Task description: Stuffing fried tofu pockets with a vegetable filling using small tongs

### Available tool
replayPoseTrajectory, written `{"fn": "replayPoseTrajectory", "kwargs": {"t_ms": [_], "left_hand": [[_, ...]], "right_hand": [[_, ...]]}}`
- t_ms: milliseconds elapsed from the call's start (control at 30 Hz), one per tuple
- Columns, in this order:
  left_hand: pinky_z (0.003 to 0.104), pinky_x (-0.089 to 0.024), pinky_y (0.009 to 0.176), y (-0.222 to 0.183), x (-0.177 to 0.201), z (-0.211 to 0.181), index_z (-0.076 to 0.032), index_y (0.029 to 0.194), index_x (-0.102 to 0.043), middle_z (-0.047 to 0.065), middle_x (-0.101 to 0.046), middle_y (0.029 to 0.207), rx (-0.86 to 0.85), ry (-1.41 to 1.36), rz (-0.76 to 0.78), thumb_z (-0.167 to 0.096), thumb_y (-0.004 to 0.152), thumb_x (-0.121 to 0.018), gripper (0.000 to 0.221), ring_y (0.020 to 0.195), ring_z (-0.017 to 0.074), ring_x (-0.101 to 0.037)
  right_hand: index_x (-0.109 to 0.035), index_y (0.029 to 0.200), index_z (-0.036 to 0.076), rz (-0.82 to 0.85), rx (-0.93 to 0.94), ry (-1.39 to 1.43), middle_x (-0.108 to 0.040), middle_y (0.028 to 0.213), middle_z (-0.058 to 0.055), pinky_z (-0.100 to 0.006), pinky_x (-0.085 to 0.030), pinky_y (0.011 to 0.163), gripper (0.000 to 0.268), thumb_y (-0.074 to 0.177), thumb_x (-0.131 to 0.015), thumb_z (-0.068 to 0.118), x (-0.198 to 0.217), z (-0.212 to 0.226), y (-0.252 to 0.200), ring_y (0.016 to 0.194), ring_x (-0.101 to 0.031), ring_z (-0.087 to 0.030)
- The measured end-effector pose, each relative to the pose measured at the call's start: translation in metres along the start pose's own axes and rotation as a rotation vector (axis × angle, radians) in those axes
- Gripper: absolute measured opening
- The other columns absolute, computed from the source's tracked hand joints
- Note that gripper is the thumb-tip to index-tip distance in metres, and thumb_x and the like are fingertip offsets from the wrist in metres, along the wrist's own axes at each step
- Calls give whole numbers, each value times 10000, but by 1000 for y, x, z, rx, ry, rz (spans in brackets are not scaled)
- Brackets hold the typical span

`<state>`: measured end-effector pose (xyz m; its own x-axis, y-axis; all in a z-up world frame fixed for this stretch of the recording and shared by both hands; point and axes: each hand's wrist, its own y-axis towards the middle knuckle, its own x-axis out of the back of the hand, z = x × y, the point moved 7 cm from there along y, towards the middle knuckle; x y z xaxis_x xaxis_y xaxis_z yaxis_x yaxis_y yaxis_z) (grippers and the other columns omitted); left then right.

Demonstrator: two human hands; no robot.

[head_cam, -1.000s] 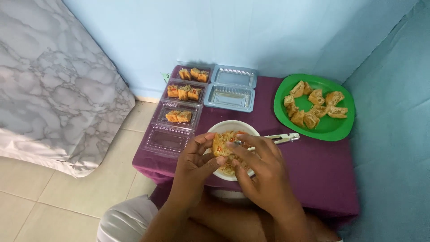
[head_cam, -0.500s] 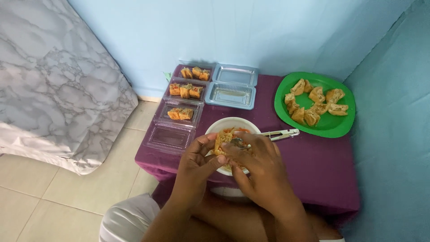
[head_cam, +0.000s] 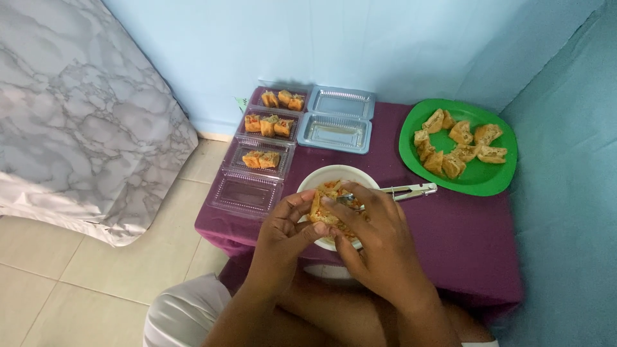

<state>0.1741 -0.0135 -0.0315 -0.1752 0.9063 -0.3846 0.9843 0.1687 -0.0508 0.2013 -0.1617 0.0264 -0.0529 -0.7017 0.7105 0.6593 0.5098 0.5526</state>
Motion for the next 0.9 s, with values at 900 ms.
{"fn": "replayPoseTrajectory", "kwargs": {"t_ms": [900], "left_hand": [[324, -570, 875, -8, -5, 5, 51, 1332, -564, 192, -623, 1120, 38, -67, 1, -81, 939, -626, 419, 907, 184, -642]], "right_hand": [[-407, 1512, 44, -101, -146, 673, -663, 1385, -168, -369, -536, 1029, 847, 746, -757, -48, -6, -24, -11, 1224, -674, -240]]}}
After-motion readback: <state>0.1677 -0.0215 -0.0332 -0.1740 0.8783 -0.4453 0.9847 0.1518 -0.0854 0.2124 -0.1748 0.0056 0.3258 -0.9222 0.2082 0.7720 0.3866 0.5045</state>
